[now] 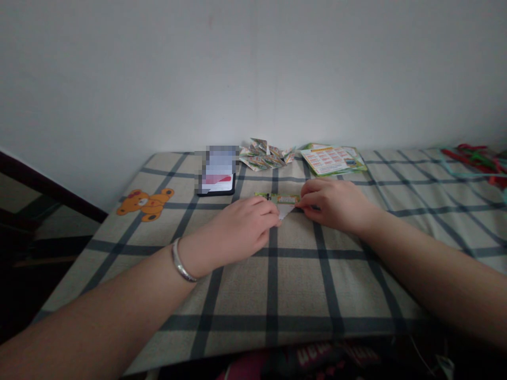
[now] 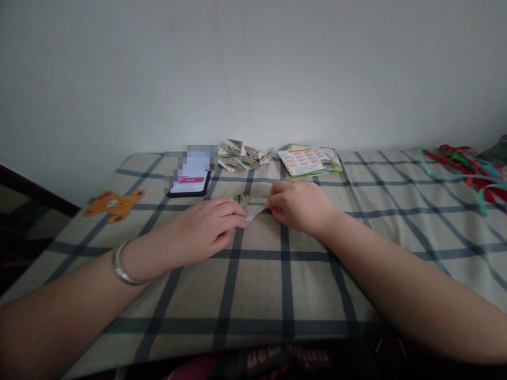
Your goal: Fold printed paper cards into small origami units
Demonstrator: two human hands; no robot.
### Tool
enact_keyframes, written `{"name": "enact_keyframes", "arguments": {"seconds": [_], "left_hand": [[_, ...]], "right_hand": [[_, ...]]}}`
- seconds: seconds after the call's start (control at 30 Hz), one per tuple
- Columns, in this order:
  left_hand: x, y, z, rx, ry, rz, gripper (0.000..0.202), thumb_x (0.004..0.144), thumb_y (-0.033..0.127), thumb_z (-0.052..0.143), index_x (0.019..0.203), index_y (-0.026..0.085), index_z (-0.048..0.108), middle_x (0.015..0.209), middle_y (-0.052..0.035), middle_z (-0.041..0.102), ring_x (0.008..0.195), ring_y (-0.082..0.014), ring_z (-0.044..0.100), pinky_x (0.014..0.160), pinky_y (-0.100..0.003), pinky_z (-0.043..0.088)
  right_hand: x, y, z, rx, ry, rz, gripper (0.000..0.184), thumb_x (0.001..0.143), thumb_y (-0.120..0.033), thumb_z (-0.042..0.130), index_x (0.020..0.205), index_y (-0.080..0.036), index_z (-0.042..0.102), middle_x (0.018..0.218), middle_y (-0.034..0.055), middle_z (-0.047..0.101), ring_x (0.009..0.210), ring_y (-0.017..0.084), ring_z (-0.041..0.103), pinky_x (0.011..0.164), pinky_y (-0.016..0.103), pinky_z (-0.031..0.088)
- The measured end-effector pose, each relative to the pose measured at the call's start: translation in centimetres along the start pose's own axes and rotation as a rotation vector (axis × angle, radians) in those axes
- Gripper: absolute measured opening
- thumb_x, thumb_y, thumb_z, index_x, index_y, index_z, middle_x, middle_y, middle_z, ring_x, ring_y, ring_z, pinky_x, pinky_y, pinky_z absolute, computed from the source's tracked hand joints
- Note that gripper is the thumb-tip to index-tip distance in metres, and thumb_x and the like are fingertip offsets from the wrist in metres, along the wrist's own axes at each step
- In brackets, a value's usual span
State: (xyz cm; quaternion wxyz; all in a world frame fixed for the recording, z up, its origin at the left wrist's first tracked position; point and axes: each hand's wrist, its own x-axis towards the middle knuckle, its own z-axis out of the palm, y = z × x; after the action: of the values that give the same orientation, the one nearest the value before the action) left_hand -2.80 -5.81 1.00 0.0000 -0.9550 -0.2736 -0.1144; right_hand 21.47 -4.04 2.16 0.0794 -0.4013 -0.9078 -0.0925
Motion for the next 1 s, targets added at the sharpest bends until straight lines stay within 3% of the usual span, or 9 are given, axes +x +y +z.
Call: {"name": "enact_keyframes", "arguments": {"seconds": [0.2, 0.43, 0.83, 1.0], "left_hand": [[-0.4, -0.3, -0.1, -0.031, -0.016, -0.013, 0.027, 0.089, 0.014, 0.049, 0.109, 0.018, 0.065, 0.117, -0.0052, 0.062, 0.113, -0.0206, 0.054, 0.102, -0.04, 0.043], [-0.7, -1.7, -0.3, -0.087, -0.018, 0.027, 0.032, 0.088, 0.011, 0.049, 0.112, 0.026, 0.064, 0.12, -0.0008, 0.061, 0.114, -0.0183, 0.053, 0.102, -0.038, 0.042], [-0.5, -2.1, 0.1, 0.004, 0.01, 0.132, 0.019, 0.091, 0.019, 0.051, 0.105, 0.021, 0.063, 0.115, -0.003, 0.064, 0.109, -0.0209, 0.056, 0.096, -0.038, 0.047], [-0.7, -2.0, 0.2, 0.037, 0.045, 0.077, 0.027, 0.091, 0.022, 0.053, 0.116, 0.018, 0.06, 0.115, -0.0066, 0.065, 0.108, -0.0218, 0.058, 0.094, -0.038, 0.049]], "right_hand": [[0.0, 0.0, 0.3, -0.01, -0.001, 0.01, 0.016, 0.086, -0.023, 0.056, 0.082, -0.021, 0.072, 0.089, 0.0031, 0.068, 0.079, 0.018, 0.062, 0.062, 0.029, 0.04], [-0.2, 0.5, 0.8, 0.031, 0.035, -0.048, 0.017, 0.087, -0.019, 0.054, 0.09, -0.018, 0.071, 0.102, 0.0062, 0.069, 0.09, 0.02, 0.063, 0.075, 0.031, 0.045], [0.2, 0.2, 1.4, 0.007, 0.088, -0.029, 0.022, 0.093, -0.025, 0.051, 0.106, -0.016, 0.066, 0.103, 0.009, 0.069, 0.095, 0.022, 0.062, 0.08, 0.033, 0.047], [0.0, 0.4, 1.5, 0.006, 0.126, -0.04, 0.02, 0.091, -0.021, 0.053, 0.105, -0.017, 0.066, 0.097, 0.0071, 0.069, 0.09, 0.022, 0.062, 0.077, 0.033, 0.046]]}}
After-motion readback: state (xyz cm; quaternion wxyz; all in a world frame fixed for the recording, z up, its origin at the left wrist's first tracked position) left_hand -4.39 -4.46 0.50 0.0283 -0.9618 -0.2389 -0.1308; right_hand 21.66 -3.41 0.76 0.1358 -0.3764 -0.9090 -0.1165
